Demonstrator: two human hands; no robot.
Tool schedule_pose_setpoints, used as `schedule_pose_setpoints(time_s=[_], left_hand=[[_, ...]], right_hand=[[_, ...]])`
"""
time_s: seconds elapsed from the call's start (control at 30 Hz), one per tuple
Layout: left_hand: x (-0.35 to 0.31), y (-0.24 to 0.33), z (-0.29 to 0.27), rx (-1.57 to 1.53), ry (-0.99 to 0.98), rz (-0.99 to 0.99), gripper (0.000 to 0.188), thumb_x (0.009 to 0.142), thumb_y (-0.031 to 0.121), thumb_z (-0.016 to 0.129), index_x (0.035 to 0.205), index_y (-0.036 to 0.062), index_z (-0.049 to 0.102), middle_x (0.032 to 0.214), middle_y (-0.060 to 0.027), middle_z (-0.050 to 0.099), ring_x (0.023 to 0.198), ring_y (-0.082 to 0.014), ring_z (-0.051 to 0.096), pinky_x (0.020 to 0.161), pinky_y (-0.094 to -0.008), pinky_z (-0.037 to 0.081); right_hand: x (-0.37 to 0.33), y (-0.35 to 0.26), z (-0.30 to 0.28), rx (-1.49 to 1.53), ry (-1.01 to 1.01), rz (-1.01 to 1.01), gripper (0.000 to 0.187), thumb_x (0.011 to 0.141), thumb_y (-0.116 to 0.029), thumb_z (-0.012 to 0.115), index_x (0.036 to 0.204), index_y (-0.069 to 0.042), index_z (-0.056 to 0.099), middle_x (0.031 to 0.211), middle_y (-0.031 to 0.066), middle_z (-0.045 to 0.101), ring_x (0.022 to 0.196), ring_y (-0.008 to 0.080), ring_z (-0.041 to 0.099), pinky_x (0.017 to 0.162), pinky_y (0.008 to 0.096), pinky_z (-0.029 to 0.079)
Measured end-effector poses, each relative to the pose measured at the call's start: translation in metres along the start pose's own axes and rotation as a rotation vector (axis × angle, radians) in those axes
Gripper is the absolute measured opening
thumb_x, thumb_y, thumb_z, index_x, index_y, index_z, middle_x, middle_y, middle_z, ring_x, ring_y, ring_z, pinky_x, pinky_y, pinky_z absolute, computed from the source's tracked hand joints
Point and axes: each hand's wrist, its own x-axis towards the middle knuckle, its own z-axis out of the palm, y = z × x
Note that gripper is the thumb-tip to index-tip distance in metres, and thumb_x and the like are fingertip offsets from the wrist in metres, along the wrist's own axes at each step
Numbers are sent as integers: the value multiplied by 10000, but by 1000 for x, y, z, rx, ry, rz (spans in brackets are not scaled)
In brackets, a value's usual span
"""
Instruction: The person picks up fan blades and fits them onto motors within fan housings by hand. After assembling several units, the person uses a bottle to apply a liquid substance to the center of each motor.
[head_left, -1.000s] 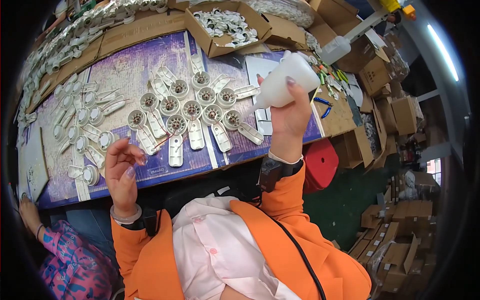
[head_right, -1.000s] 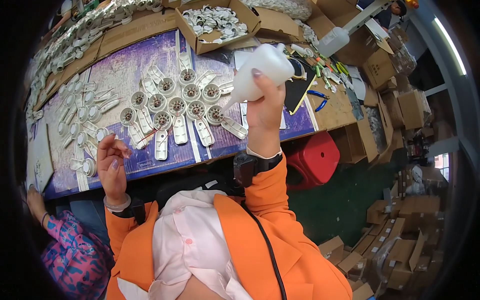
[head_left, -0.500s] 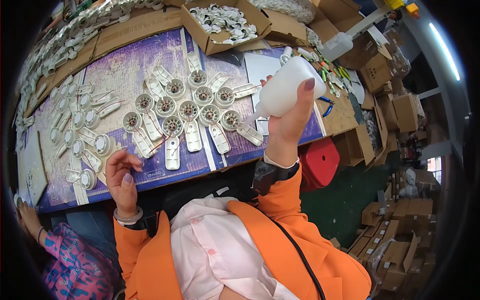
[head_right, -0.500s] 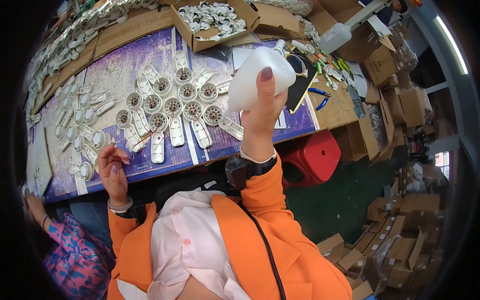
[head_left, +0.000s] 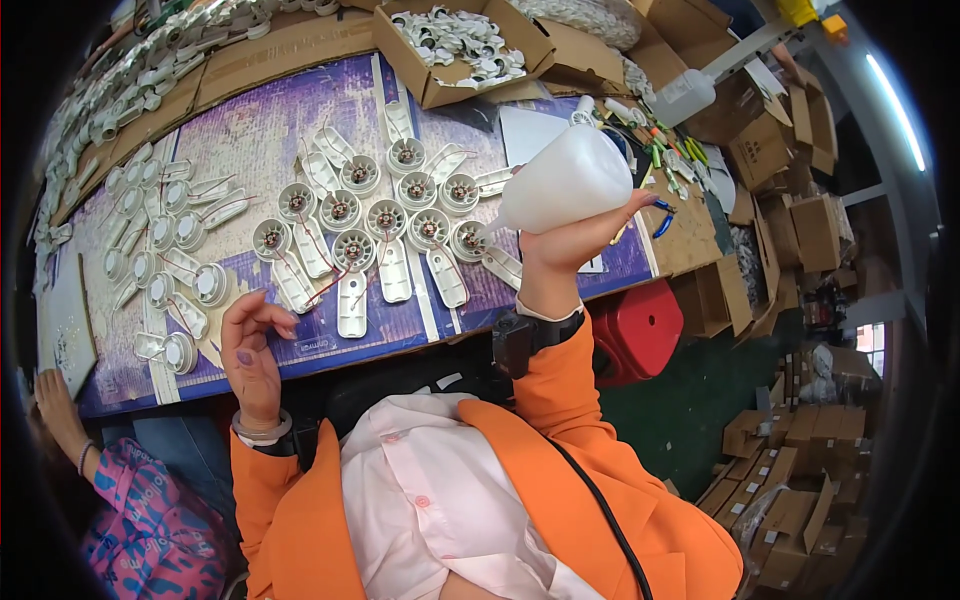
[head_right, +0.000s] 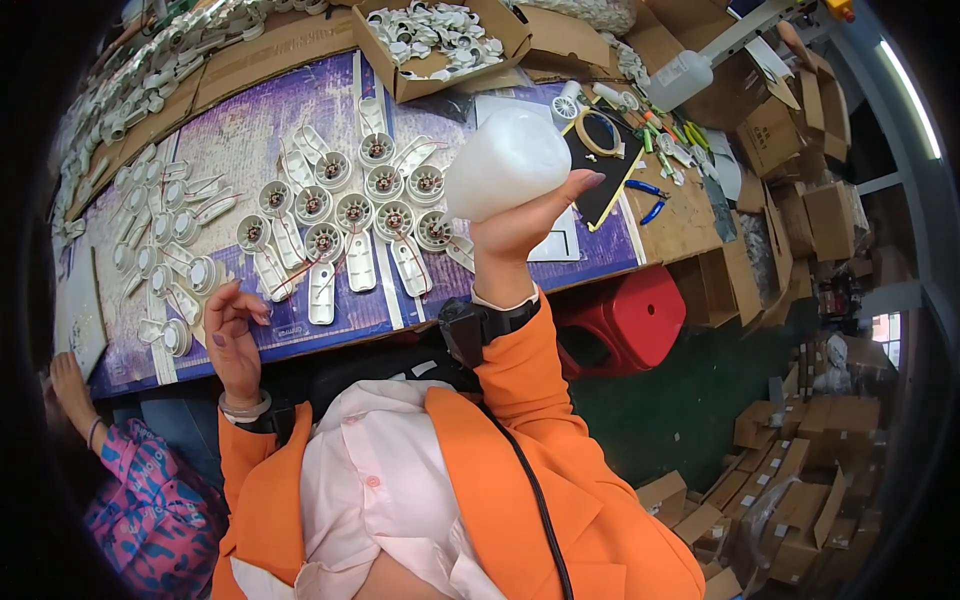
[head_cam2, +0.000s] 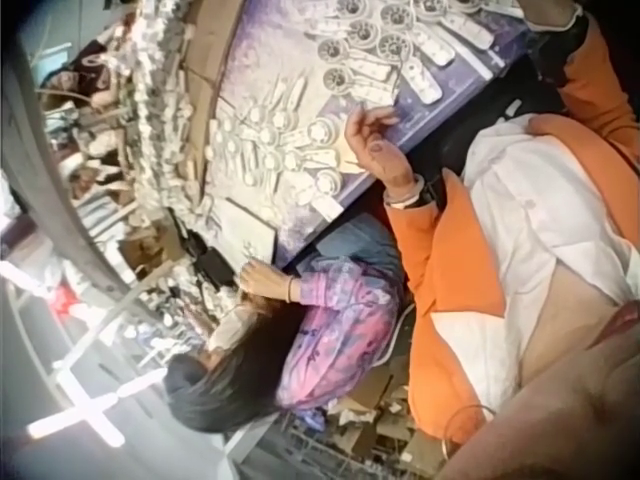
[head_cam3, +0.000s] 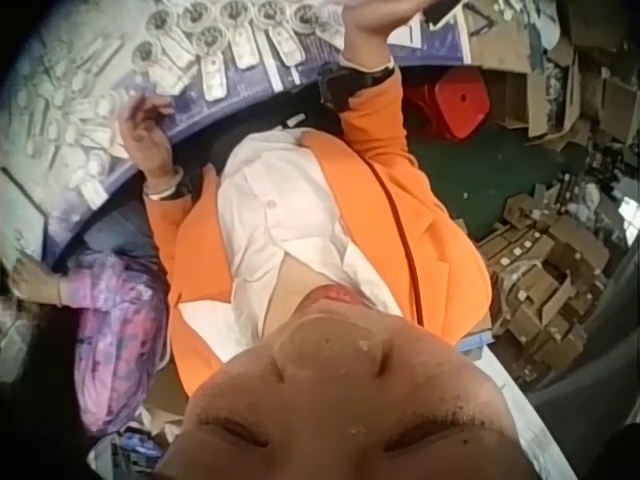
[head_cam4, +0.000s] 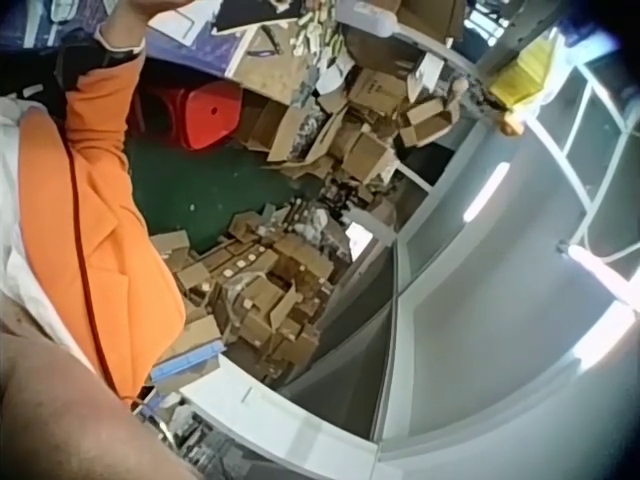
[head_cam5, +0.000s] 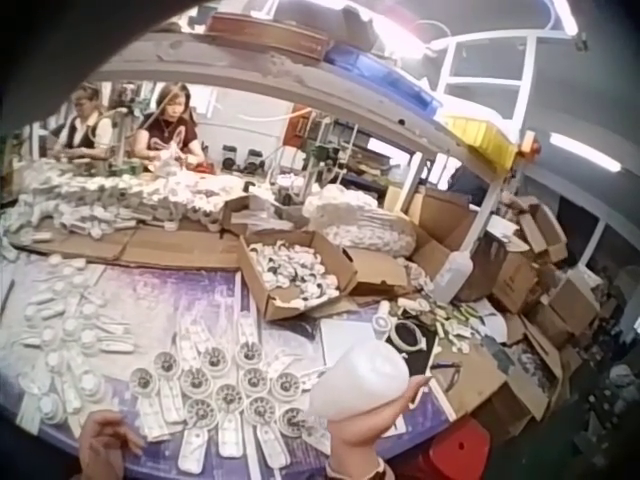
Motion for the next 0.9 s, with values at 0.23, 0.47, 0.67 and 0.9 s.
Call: schedule_pose_setpoints(time_s=[0.23, 0.47, 0.67, 0.9], left_hand=[[0, 1, 1, 17, 3, 5, 668, 921, 544, 417, 1242, -41, 414, 918, -120, 578, 788, -145, 513, 751, -266, 407], [0, -1, 1, 20, 0, 8, 664, 925, 543, 410, 1238, -43, 416, 916, -119, 578, 787, -144, 513, 753, -265, 407], [0, -1, 1, 28, 9, 1, 673, 924, 554, 400, 1231, -45, 418, 913, -121, 579, 788, -144, 515, 751, -264, 407], [0, -1, 1, 21, 7, -2, 665, 933, 551, 376, 1227, -44, 420, 910, -122, 579, 784, -147, 515, 748, -268, 406]], right_hand=[[2, 5, -8, -1, -68, 50, 728, 912, -660, 202, 1177, -62, 521, 1083, 98, 592, 952, 260, 603, 765, 399, 529], [7, 9, -15, -27, -69, 79, 724, 920, -647, 163, 1140, -64, 531, 997, 108, 615, 805, 275, 632, 670, 412, 548], [8, 11, -19, -85, -88, 117, 735, 919, -644, 119, 1144, -72, 523, 921, 116, 628, 716, 291, 641, 628, 414, 557], [7, 11, -17, -68, -91, 135, 713, 927, -626, 116, 1156, -77, 510, 911, 119, 628, 703, 293, 643, 610, 412, 562]])
